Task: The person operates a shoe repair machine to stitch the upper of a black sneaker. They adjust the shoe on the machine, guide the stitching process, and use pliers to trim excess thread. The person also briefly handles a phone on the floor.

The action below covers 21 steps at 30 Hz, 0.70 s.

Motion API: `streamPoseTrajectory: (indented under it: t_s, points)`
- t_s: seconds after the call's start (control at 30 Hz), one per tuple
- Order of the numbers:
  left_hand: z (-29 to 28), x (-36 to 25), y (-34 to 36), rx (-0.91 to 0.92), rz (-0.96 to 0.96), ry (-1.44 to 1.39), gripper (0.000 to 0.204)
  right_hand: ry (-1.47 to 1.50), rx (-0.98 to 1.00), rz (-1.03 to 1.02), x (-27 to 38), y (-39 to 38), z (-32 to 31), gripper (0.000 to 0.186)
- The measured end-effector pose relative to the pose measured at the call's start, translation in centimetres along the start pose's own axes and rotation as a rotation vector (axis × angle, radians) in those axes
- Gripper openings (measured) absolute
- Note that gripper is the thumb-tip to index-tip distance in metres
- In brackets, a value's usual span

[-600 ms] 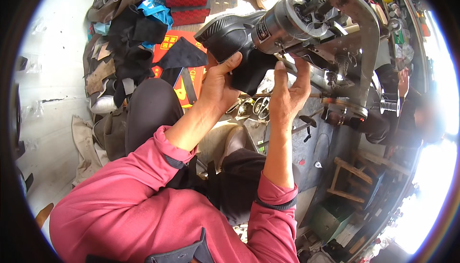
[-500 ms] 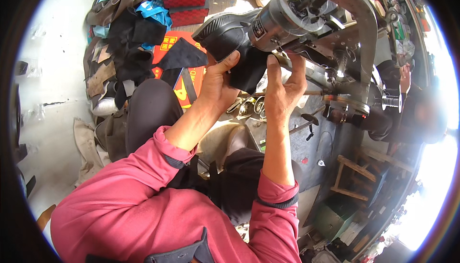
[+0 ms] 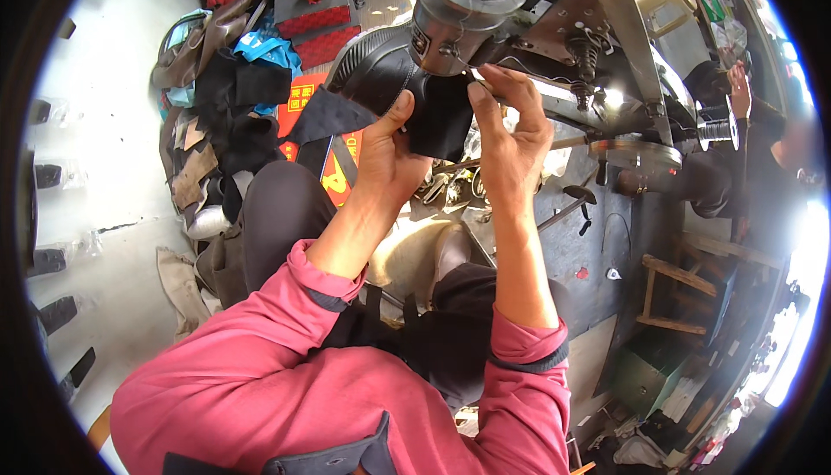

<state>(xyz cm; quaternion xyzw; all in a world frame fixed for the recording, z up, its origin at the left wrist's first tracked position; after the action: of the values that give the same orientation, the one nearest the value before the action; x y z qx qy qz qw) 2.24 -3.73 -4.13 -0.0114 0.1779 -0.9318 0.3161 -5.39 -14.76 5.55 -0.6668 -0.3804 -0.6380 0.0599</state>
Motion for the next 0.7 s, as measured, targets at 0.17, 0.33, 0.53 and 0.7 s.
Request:
streamPoseTrajectory:
  t_s: [0.17, 0.33, 0.53, 0.7]
  points:
    - [-0.2, 0.0, 0.4, 0.073, -0.020, 0.047, 0.046, -0.229, 0.096, -0.087, -0.6, -0.4, -7.5, 0.026]
    - [0.1, 0.0, 0.2, 0.077, -0.030, 0.024, 0.046, -0.814, 0.199, 0.302, -4.7, -0.6, -19.1, 0.030]
    - [0.1, -0.1, 0.1, 0.021, -0.089, 0.031, 0.043, -1.153, 0.308, 0.385, -12.6, -0.9, -24.1, 0.059]
    - [0.2, 0.1, 0.1, 0.035, -0.079, 0.065, 0.049, -0.884, 0.139, 0.449, -16.6, -1.8, -25.0, 0.039]
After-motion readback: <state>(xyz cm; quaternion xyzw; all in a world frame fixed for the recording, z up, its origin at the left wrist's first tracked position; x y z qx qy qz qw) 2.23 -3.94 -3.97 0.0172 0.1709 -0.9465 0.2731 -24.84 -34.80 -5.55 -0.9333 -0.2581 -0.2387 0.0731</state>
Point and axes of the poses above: each hand's wrist, its own y-axis towards the middle knuckle, its own z-axis out of the palm, x = y × z, the point moved 4 cm from there along y, towards the middle knuckle, and after that the axes turned 8 degrees about -z, right-handed, at the moved point
